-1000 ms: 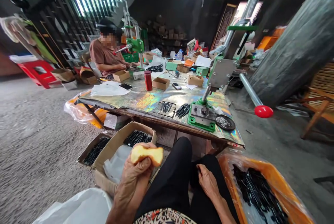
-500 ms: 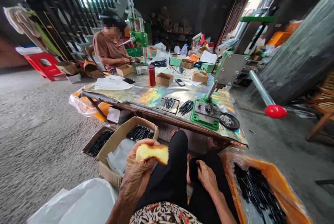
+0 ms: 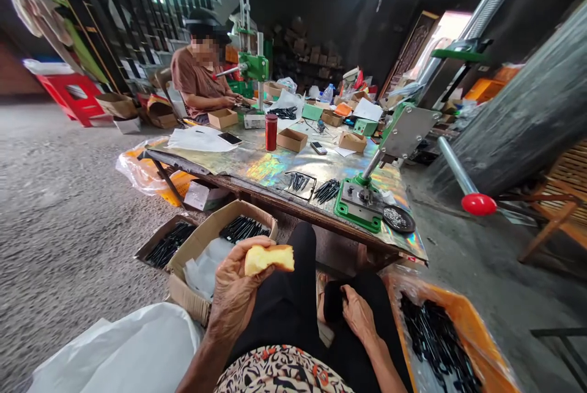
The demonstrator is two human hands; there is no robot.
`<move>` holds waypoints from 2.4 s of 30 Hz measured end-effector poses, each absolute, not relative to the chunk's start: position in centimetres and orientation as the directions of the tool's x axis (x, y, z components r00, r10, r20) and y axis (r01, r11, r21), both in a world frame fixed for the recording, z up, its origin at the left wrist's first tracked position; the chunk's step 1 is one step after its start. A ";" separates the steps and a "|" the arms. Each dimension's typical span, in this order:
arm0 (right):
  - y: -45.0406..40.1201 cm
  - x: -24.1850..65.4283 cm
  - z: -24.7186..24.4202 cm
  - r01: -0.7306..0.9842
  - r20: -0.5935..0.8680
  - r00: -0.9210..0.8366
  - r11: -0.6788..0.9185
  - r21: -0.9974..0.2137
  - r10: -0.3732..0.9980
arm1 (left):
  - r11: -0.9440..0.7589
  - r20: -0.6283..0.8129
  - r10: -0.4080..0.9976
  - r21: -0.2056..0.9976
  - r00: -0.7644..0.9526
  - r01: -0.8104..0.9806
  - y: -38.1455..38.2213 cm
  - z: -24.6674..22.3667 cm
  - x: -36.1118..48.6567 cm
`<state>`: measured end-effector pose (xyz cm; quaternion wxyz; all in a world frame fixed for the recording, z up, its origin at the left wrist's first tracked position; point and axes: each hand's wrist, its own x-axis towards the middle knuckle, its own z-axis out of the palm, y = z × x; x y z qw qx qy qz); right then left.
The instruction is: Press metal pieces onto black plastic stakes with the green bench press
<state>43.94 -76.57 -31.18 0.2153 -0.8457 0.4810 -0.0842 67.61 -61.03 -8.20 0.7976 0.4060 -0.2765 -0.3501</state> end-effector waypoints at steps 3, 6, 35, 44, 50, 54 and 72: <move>-76.7 43.3 -31.4 -0.776 -0.043 0.503 -0.429 -0.462 -0.863 | 0.415 0.176 -0.762 0.871 0.624 0.261 -61.1 -8.6 67.3; -76.7 42.8 -31.5 -0.779 -0.032 0.476 -0.404 -0.480 -0.879 | 0.403 0.190 -0.756 0.889 0.627 0.216 -61.0 -8.7 66.9; -75.8 43.6 -30.9 -0.797 -0.129 0.417 -0.295 -0.527 -0.900 | 0.239 0.087 -0.860 0.939 0.503 0.246 -60.7 -8.9 66.7; -75.6 44.1 -30.2 -0.822 -0.208 0.442 -0.300 -0.484 -0.873 | 0.278 0.090 -0.876 0.897 0.474 0.344 -60.9 -9.2 66.8; -75.5 44.3 -29.9 -0.838 -0.219 0.439 -0.309 -0.451 -0.871 | 0.355 0.189 -0.876 0.876 0.445 0.327 -60.6 -9.1 66.4; -75.7 44.4 -29.9 -0.847 -0.240 0.429 -0.295 -0.442 -0.871 | 0.357 0.253 -0.878 0.912 0.406 0.203 -60.3 -9.4 66.2; -75.7 44.2 -29.9 -0.871 -0.244 0.405 -0.292 -0.394 -0.881 | 0.376 0.382 -0.873 0.923 0.304 -0.080 -59.9 -8.3 64.7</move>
